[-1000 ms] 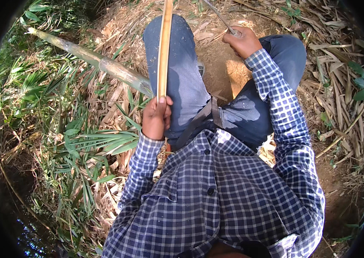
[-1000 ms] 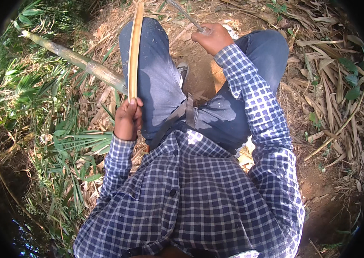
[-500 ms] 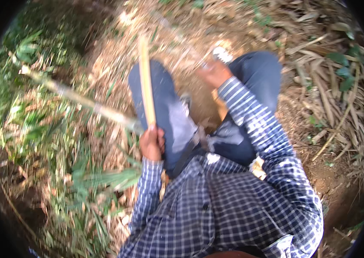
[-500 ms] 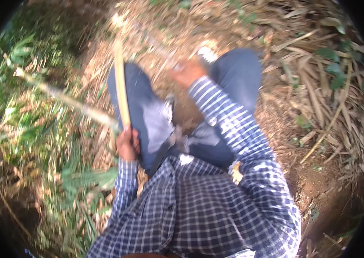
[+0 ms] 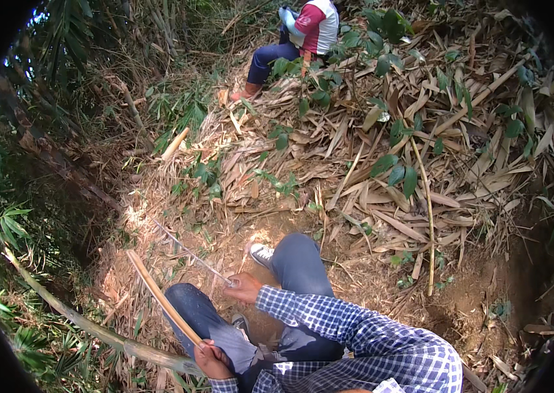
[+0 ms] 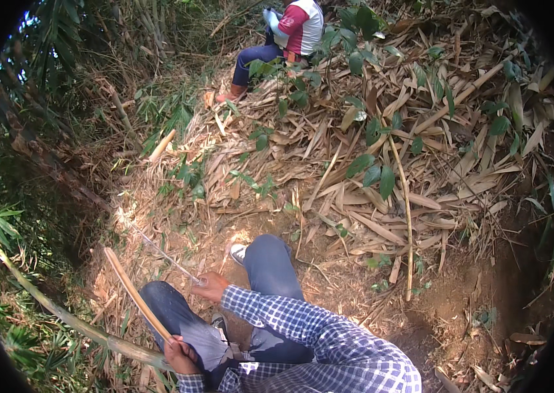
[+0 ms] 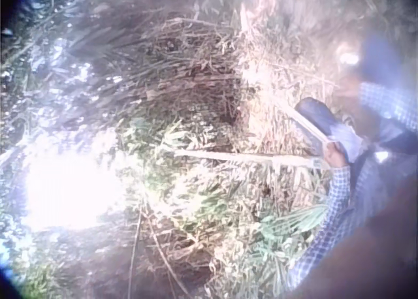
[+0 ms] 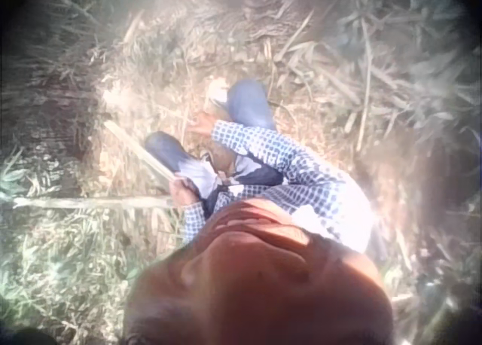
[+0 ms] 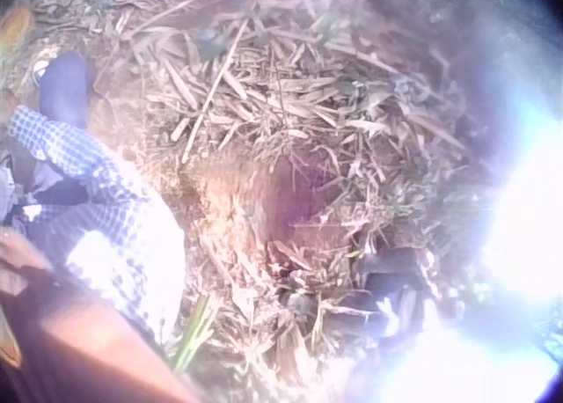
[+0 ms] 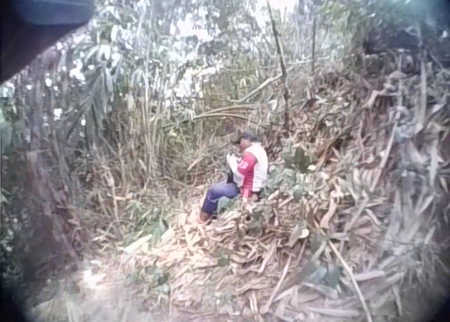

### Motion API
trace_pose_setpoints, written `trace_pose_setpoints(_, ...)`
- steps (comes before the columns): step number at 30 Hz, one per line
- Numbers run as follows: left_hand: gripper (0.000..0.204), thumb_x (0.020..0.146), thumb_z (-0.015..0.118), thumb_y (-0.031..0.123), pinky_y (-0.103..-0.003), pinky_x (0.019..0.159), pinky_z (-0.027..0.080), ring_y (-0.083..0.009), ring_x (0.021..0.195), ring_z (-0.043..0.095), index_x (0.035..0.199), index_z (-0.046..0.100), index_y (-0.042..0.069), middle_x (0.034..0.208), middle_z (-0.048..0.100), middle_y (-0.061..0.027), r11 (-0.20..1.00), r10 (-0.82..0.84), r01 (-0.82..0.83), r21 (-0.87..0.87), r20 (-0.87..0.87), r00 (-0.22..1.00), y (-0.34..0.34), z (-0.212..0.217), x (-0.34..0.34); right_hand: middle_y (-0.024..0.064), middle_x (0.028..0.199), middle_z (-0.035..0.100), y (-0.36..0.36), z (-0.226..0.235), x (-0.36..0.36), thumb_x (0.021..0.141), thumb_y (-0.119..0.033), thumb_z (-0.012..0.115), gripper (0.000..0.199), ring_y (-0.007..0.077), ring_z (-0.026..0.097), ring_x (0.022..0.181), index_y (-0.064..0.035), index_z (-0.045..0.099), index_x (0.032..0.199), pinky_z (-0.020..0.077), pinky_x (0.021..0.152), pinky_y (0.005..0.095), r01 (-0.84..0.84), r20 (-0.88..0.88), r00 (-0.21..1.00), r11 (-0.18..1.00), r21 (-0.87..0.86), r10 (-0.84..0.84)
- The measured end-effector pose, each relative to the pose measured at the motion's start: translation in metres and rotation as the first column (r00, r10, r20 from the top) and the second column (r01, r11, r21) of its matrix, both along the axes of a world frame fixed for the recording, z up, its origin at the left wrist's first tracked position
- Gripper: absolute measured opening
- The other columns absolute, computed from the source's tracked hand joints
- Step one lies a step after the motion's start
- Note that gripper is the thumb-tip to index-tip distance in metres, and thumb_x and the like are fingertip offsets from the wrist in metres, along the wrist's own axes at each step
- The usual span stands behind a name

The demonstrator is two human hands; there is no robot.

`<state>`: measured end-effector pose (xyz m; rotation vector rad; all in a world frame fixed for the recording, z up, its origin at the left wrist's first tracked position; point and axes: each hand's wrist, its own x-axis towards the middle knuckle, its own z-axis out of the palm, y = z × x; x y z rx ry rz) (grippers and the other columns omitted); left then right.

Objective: The person sits on the ground and uses a machete to split a long bamboo pole into thin strips. They hold the bamboo against their leg and repeatedly strike it with the machete to separate the layers.

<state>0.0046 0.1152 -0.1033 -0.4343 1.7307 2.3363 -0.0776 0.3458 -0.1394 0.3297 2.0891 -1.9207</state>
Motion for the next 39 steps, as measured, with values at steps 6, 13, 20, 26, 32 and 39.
trace_pose_setpoints(6, 0.022, 0.105, 0.041, 0.024, -0.029, 0.067, 0.048, -0.0121, 0.067, 0.048, 0.098, 0.045, 0.004, 0.076, 0.047, -0.0040, 0.996, -0.085, 0.085, -0.012, -0.288, 0.954, 0.070, -0.003, -0.008, 0.0000, 0.052, 0.047, -0.004, 0.032, 0.004, 0.088, -0.022, 0.069, 0.022, 0.0088, 0.044, 0.040, -0.0028, 0.067, 0.098, 0.0354, 0.037, 0.0275, 0.069, 0.061, 0.997, 0.818, -0.571, -0.042)
trace_pose_setpoints(13, 0.030, 0.105, 0.041, 0.033, -0.028, 0.077, 0.045, -0.0119, 0.080, 0.051, 0.103, 0.049, 0.003, 0.091, 0.053, -0.0042, 0.933, -0.316, 0.225, -0.283, -0.338, 0.886, 0.059, -0.021, 0.002, 0.0000, 0.051, 0.047, -0.018, 0.060, 0.019, 0.086, -0.017, 0.069, 0.017, 0.0082, 0.044, 0.039, -0.0003, 0.066, 0.089, 0.0350, 0.037, 0.0255, 0.043, 0.040, 0.999, 0.849, -0.526, -0.026)
trace_pose_setpoints(20, 0.030, 0.100, 0.049, 0.015, -0.029, 0.080, 0.047, -0.0191, 0.090, 0.057, 0.127, 0.049, 0.001, 0.097, 0.056, -0.0084, 0.820, -0.370, 0.171, -0.546, -0.278, 0.887, 0.055, 0.002, -0.003, 0.0028, 0.057, 0.058, -0.044, 0.065, 0.025, 0.085, -0.022, 0.071, 0.024, 0.0092, 0.054, 0.047, 0.0022, 0.068, 0.087, 0.0414, 0.044, 0.0269, -0.064, -0.120, 0.993, 0.940, -0.335, 0.024)
trace_pose_setpoints(26, 0.033, 0.091, 0.058, 0.008, -0.039, 0.095, 0.043, -0.0280, 0.111, 0.051, 0.121, 0.050, -0.003, 0.119, 0.050, -0.0175, 0.560, -0.326, -0.302, -0.771, -0.541, 0.775, -0.002, 0.098, -0.012, 0.0182, 0.067, 0.064, -0.036, 0.122, 0.013, 0.075, -0.031, 0.071, 0.034, 0.0325, 0.065, 0.062, -0.0015, 0.070, 0.093, 0.0514, 0.061, 0.0411, -0.170, -0.226, 0.926, 0.868, 0.466, 0.303)
trace_pose_setpoints(32, 0.037, 0.085, 0.064, 0.006, -0.045, 0.104, 0.035, -0.0358, 0.119, 0.047, 0.119, 0.052, -0.002, 0.120, 0.053, -0.0194, 0.061, -0.635, -0.610, -0.790, -0.502, 0.587, -0.058, 0.148, -0.062, 0.0207, 0.074, 0.067, -0.025, 0.111, 0.022, 0.075, -0.031, 0.069, 0.032, 0.0393, 0.066, 0.073, -0.0022, 0.070, 0.088, 0.0533, 0.070, 0.0460, -0.270, -0.137, 0.896, 0.762, 0.589, 0.423)
trace_pose_setpoints(39, 0.029, 0.080, 0.074, 0.012, -0.043, 0.083, 0.041, -0.0314, 0.091, 0.052, 0.106, 0.064, 0.004, 0.094, 0.055, -0.0143, -0.013, -0.666, -0.456, -0.890, -0.333, 0.668, -0.081, 0.112, -0.066, 0.0228, 0.074, 0.067, -0.021, 0.094, 0.023, 0.075, -0.030, 0.068, 0.031, 0.0404, 0.066, 0.072, -0.0012, 0.071, 0.085, 0.0525, 0.072, 0.0476, -0.308, -0.096, 0.892, 0.749, 0.587, 0.442)
